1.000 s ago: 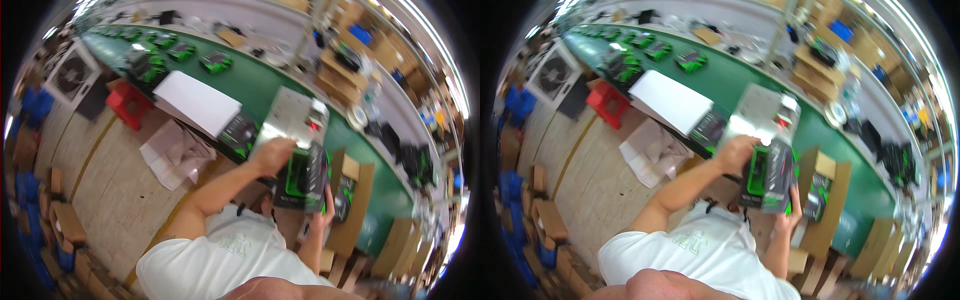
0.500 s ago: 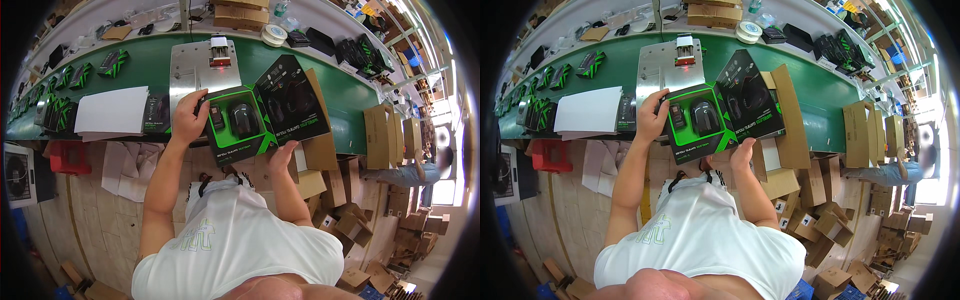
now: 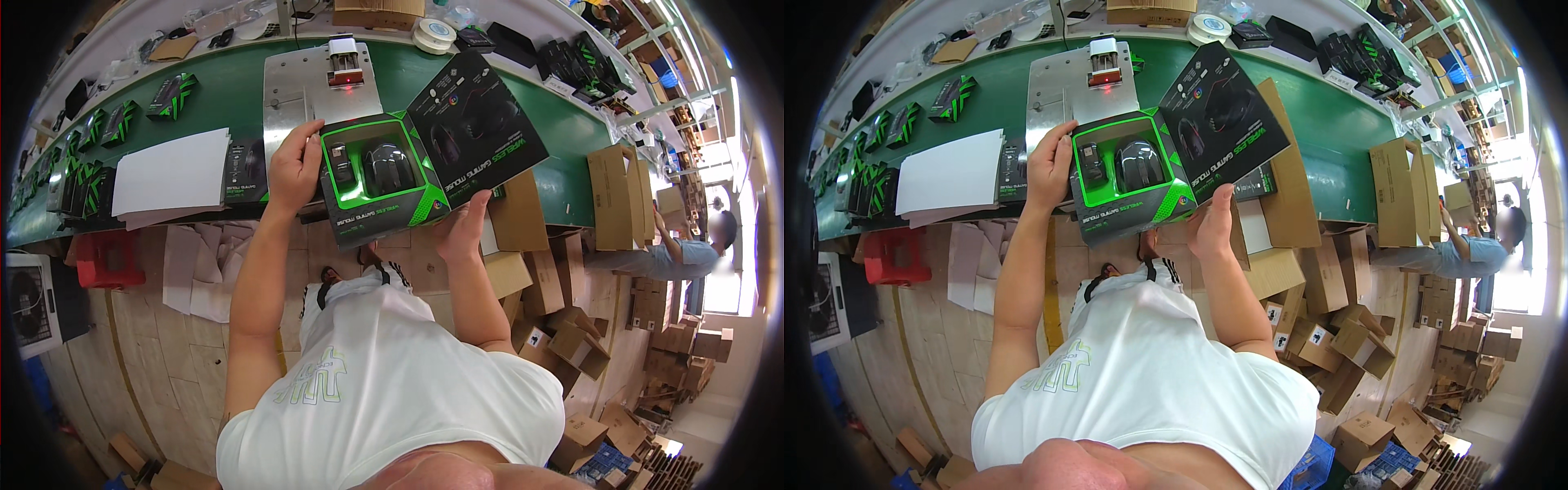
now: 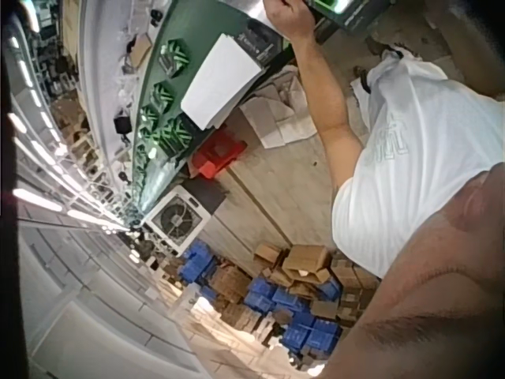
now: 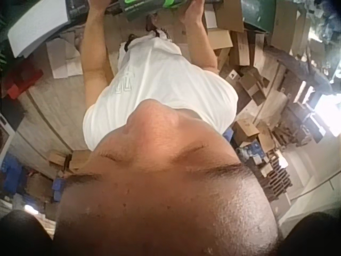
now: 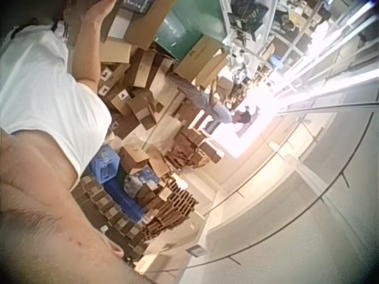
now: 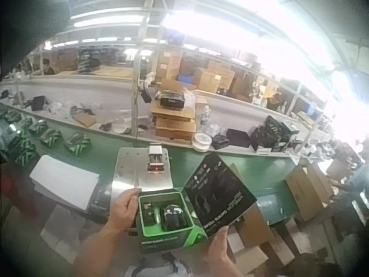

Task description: The person packs gaming mouse boxes into cardboard boxes by taking them from a conveyor belt and placing them inside. They insert paper sheets into filled cardboard boxes, wipe the conveyor belt with a wipe, and replace filled boxes with empty ones to pack more mouse boxes.

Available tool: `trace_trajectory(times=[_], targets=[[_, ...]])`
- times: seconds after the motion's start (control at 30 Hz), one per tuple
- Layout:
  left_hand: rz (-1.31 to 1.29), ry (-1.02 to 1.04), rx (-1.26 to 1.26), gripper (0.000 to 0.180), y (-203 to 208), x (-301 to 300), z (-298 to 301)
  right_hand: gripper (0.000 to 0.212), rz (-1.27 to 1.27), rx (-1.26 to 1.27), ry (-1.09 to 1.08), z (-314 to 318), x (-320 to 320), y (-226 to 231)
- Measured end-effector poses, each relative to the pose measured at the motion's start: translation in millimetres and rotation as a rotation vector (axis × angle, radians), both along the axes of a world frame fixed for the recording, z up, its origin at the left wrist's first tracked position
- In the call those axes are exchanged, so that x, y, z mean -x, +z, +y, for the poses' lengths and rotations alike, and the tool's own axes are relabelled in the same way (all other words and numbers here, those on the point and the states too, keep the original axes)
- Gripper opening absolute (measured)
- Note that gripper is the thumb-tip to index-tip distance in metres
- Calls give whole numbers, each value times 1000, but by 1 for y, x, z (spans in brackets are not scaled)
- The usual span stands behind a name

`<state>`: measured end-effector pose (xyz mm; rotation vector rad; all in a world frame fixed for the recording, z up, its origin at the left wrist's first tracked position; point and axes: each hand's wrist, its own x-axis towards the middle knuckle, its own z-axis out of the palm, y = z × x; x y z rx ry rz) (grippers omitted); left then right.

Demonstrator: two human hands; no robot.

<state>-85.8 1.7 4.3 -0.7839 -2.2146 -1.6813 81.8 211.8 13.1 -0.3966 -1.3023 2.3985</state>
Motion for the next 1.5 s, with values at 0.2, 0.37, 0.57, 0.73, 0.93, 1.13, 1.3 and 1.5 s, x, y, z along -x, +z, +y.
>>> trace_trajectory(times=[0.2,0.37,0.57,0.73,0.93,1.13,1.3,1.5], targets=[[-38,24,-27,29,-6,-2,-1,74,73,162,356,15,-22,-33],[-188,-92,-126,34,-8,-3,-3,59,-225,-12,238,8,-30,-18],[-181,-9,1,31,-4,-6,-7,51,-5,-180,-382,98,-57,4],[-131,-36,50,29,-3,-4,-3,45,79,-684,-847,158,-91,62],[38,-20,3,24,-14,0,-6,58,-453,-1322,-567,200,-86,21],[1,-31,65,25,-8,-4,-4,65,-752,-1259,-178,223,-70,-1],[-62,-37,127,29,-12,-2,-10,68,-836,-1377,-110,232,-42,-10],[-52,-25,125,26,-9,-3,-7,64,-987,-1419,-112,210,-25,-49]])
